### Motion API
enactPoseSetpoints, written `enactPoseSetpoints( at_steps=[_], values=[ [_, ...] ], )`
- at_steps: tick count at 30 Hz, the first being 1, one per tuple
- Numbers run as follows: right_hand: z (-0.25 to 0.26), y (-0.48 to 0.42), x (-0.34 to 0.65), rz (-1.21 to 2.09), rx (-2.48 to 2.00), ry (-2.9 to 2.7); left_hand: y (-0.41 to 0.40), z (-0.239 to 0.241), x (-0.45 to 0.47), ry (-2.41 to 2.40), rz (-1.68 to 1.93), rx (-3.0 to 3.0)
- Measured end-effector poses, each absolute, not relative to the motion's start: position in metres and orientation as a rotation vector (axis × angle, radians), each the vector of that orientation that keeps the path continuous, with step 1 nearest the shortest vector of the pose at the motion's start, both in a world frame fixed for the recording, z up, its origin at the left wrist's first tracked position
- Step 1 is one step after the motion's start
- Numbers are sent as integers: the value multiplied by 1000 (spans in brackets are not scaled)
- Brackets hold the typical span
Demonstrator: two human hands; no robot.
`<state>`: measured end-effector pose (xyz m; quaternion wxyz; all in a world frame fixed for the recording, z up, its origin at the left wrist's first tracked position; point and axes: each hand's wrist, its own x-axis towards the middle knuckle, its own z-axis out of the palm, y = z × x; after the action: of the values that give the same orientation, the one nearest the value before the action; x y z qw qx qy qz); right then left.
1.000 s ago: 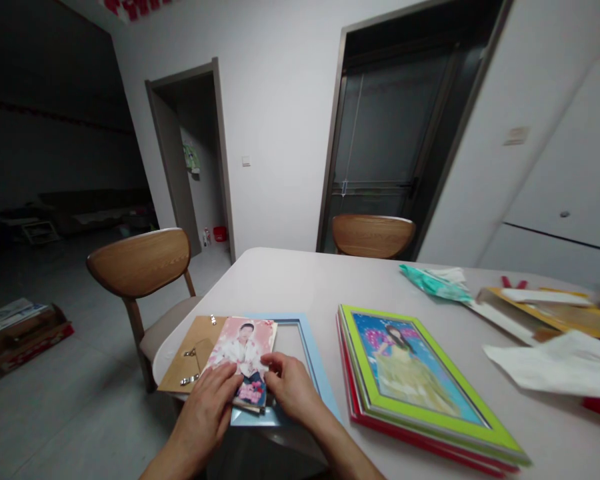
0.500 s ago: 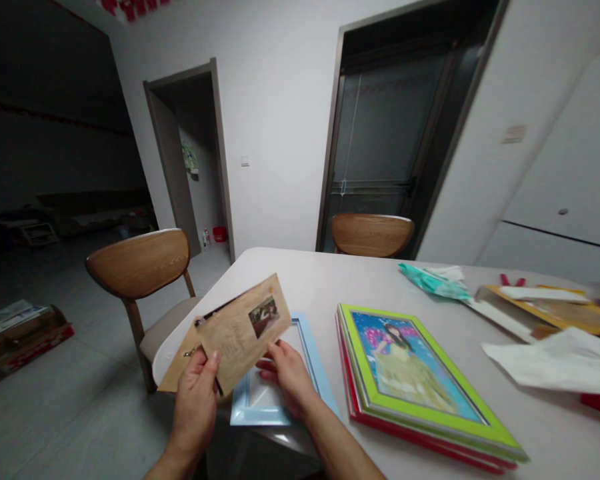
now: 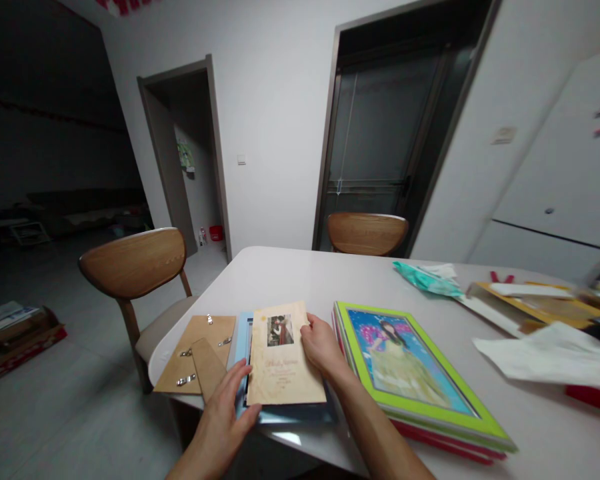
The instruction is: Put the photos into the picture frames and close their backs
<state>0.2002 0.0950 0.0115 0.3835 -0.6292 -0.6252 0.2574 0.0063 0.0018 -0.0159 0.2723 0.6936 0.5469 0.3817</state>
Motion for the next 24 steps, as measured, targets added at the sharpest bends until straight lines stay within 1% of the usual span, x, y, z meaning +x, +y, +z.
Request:
enactPoseSetpoints(
  at_steps=[5, 11, 18, 24],
  values=[
    [11, 105, 193, 598, -1681, -1657, 2, -21, 8, 1481, 862, 2072],
    [-3, 111, 182, 520, -1740, -1706, 5, -28, 4, 1426, 775, 2309],
    [-3, 113, 189, 485, -1808, -1751, 4, -25, 3, 1416, 779, 2311],
    [-9, 108, 180, 318, -1926, -1796, 5, -20, 2, 1383, 776, 2285]
  ],
)
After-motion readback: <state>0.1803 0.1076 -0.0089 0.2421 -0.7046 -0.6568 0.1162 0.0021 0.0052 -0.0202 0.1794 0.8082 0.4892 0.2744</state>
